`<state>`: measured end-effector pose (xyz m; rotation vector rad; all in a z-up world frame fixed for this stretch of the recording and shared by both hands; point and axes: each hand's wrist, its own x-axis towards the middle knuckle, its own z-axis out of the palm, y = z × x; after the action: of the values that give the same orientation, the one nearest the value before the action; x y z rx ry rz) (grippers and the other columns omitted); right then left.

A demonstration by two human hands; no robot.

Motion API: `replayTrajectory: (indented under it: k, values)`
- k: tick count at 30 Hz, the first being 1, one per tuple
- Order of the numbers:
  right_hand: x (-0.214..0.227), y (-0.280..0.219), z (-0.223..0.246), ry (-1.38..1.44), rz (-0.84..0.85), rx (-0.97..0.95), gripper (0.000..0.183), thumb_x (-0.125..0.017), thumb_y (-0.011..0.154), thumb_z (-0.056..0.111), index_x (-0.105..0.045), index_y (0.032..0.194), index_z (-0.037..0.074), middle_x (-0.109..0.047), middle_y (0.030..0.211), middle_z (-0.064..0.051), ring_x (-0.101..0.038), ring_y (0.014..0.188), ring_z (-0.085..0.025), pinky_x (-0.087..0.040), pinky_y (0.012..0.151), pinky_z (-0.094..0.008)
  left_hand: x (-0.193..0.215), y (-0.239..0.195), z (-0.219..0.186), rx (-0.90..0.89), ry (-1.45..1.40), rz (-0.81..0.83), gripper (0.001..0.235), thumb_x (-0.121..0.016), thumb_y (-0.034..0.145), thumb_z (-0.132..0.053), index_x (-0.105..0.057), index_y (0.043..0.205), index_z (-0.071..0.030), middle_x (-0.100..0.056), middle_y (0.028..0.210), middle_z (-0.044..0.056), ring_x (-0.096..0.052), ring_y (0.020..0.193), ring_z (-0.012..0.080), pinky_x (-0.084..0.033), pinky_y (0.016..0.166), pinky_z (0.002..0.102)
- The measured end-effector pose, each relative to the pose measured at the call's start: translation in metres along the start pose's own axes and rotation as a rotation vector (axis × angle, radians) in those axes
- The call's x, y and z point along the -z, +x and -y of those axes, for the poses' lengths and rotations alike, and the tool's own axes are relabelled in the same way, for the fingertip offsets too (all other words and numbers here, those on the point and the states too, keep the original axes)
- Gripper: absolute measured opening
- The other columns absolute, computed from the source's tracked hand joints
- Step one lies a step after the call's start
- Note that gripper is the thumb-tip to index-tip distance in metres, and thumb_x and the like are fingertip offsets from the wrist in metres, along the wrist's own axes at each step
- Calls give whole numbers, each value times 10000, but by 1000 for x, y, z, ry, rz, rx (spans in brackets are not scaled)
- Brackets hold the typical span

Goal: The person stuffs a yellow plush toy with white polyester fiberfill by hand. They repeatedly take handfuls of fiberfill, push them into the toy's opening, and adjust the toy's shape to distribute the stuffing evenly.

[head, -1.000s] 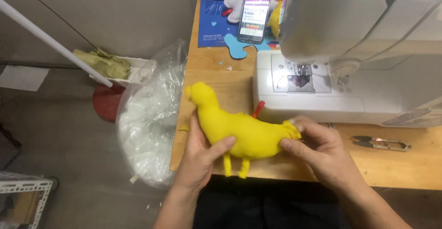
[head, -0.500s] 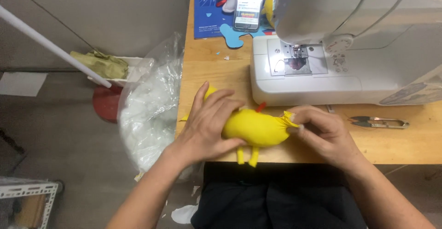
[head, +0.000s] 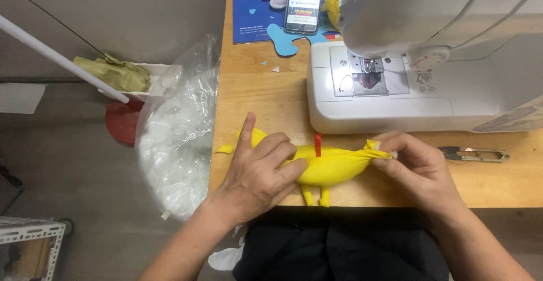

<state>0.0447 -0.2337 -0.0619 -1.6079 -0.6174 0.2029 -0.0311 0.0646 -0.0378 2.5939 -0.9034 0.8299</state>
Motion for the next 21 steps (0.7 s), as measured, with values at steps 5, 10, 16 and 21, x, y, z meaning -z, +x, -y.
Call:
replayTrajectory:
  k: [5, 10, 16, 21]
  values:
    - [5, 0, -3, 34, 18, -79, 72, -672, 930, 73, -665, 995, 44, -710, 1062, -86, -675, 1011, -192, -573, 914, -310, 16, 19, 3, 73, -89, 143, 607, -900, 773, -415, -541, 1088, -41, -624, 1019, 150, -630, 941, 293, -306, 1176, 666]
    - [5, -4, -8, 146, -29, -193, 100, -713, 901, 95, -666, 975, 48, -726, 1040, -90, -702, 883, -179, -601, 813, -310, 15, 30, -1, 119, -99, 179, 836, -889, 695, -653, -530, 1150, -50, -632, 1067, 119, -633, 1024, 300, -282, 1139, 691]
    - [4, -3, -6, 546, -191, -416, 119, -732, 852, -17, -643, 911, 34, -694, 1002, -136, -703, 853, -254, -628, 759, -369, -8, 23, 4, -26, -110, 204, 744, -938, 611, -387, -586, 1176, -57, -633, 908, 89, -618, 861, 266, -351, 1106, 747]
    - [3, -2, -9, 520, -162, -541, 103, -705, 902, 51, -612, 948, 49, -700, 1024, -176, -704, 873, -286, -641, 655, -360, -1, 27, 16, 35, -268, 311, 868, -861, 754, -418, -448, 1434, -70, -679, 1190, 151, -648, 1116, 317, -162, 1196, 736]
